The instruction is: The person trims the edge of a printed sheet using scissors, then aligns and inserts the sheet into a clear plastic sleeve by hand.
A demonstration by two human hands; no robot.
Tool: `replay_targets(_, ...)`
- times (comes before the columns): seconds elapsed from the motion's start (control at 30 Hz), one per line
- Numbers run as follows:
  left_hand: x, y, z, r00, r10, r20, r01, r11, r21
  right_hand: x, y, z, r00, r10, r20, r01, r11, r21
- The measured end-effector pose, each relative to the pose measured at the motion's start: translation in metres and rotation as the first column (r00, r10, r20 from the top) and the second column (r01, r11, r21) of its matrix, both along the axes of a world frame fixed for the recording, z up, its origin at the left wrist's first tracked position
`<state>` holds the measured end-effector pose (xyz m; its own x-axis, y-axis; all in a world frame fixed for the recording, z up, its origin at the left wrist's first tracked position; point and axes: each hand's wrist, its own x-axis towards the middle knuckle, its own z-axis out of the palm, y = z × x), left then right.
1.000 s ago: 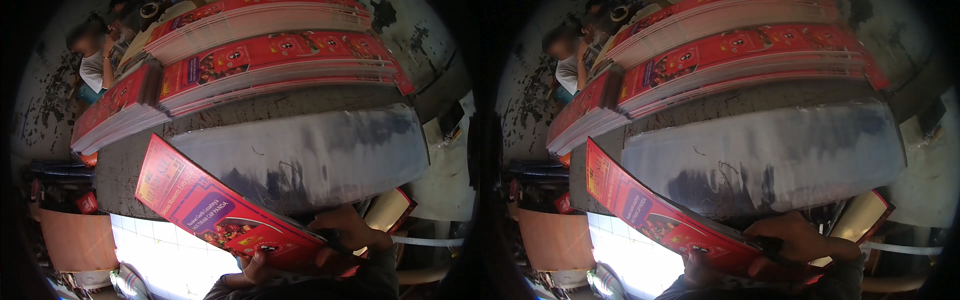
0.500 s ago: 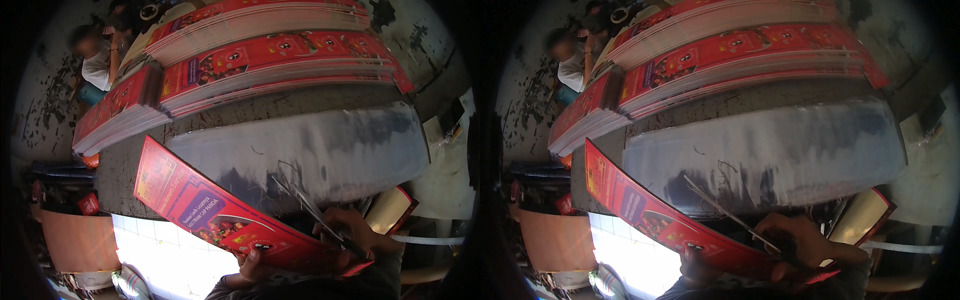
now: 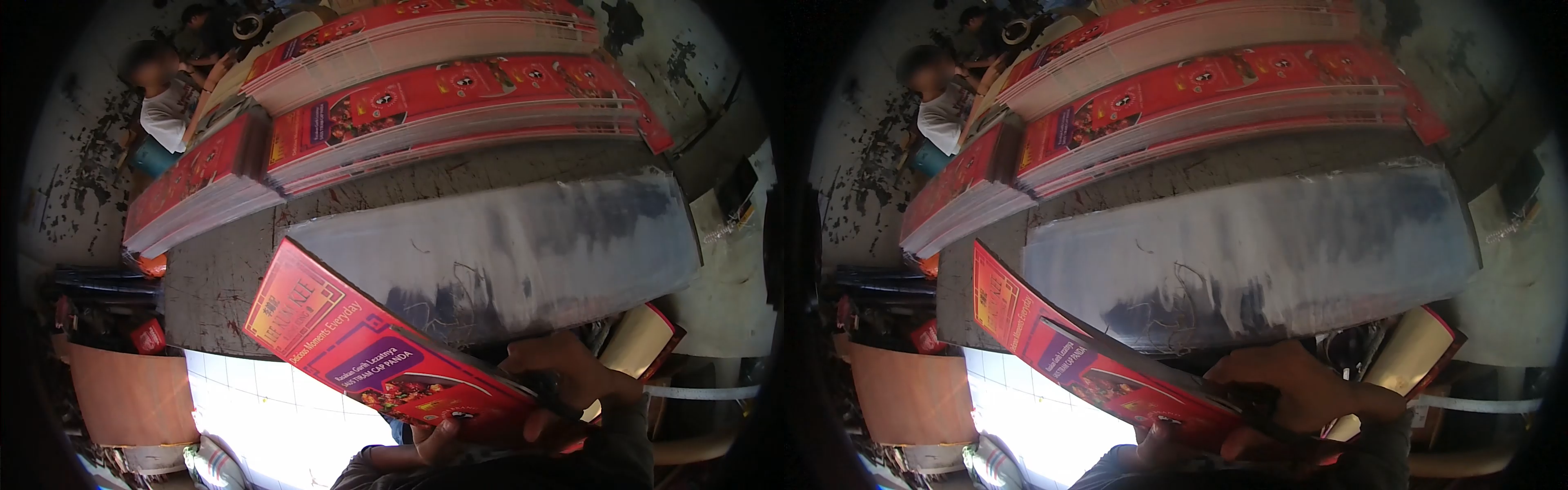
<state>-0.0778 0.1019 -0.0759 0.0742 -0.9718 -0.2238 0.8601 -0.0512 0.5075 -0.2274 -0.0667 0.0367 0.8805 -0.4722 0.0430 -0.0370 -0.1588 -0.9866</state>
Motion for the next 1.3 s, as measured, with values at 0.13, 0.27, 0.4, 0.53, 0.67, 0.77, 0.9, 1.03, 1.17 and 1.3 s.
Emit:
replay_targets(0.13,0.001,-0.008,0.006,0.999,-0.032,0.008,0.032,0.999,-0.007,0.003,0.000,0.004,0.999,-0.039,-0.025,0.039,0.999,-0.017)
replay_targets(0.27,0.000,-0.010,0.008,0.999,-0.047,0.006,0.047,0.999,-0.005,0.003,0.001,-0.001,0.996,-0.070,-0.059,0.065,0.994,-0.088)
replay_targets(0.4,0.001,-0.013,0.010,0.999,-0.050,-0.001,0.050,0.999,-0.008,0.002,0.003,-0.008,0.991,-0.133,-0.010,0.131,0.985,-0.116)
replay_targets(0.53,0.005,-0.014,0.010,0.999,-0.044,0.002,0.044,0.999,-0.006,-0.003,0.010,-0.015,0.974,-0.210,0.084,0.179,0.942,0.284)
replay_targets(0.67,0.007,-0.012,0.011,0.999,-0.041,-0.016,0.041,0.999,-0.008,-0.015,0.012,-0.010,0.981,-0.180,0.076,0.120,0.863,0.491)
replay_targets(0.77,0.006,-0.011,0.009,0.998,-0.043,-0.045,0.042,0.999,-0.018,-0.018,0.009,-0.003,0.994,-0.069,-0.089,0.099,0.915,0.390)
replay_targets(0.9,-0.002,-0.010,0.005,0.991,-0.059,-0.122,0.055,0.998,-0.034,-0.018,0.007,0.001,0.989,-0.021,-0.147,0.058,0.967,0.250)
replay_targets(1.03,-0.013,-0.008,-0.001,0.977,-0.074,-0.201,0.065,0.997,-0.052,-0.010,0.001,0.007,0.999,0.006,-0.048,0.000,0.993,0.116)
replay_targets(1.17,-0.018,-0.011,-0.002,0.965,-0.096,-0.245,0.081,0.994,-0.073,-0.001,0.002,0.009,0.993,-0.089,0.078,0.076,0.984,0.161)
replay_targets(1.3,-0.024,-0.013,-0.002,0.954,-0.119,-0.275,0.100,0.992,-0.084,0.002,-0.001,0.010,0.992,-0.123,-0.028,0.123,0.992,-0.021)
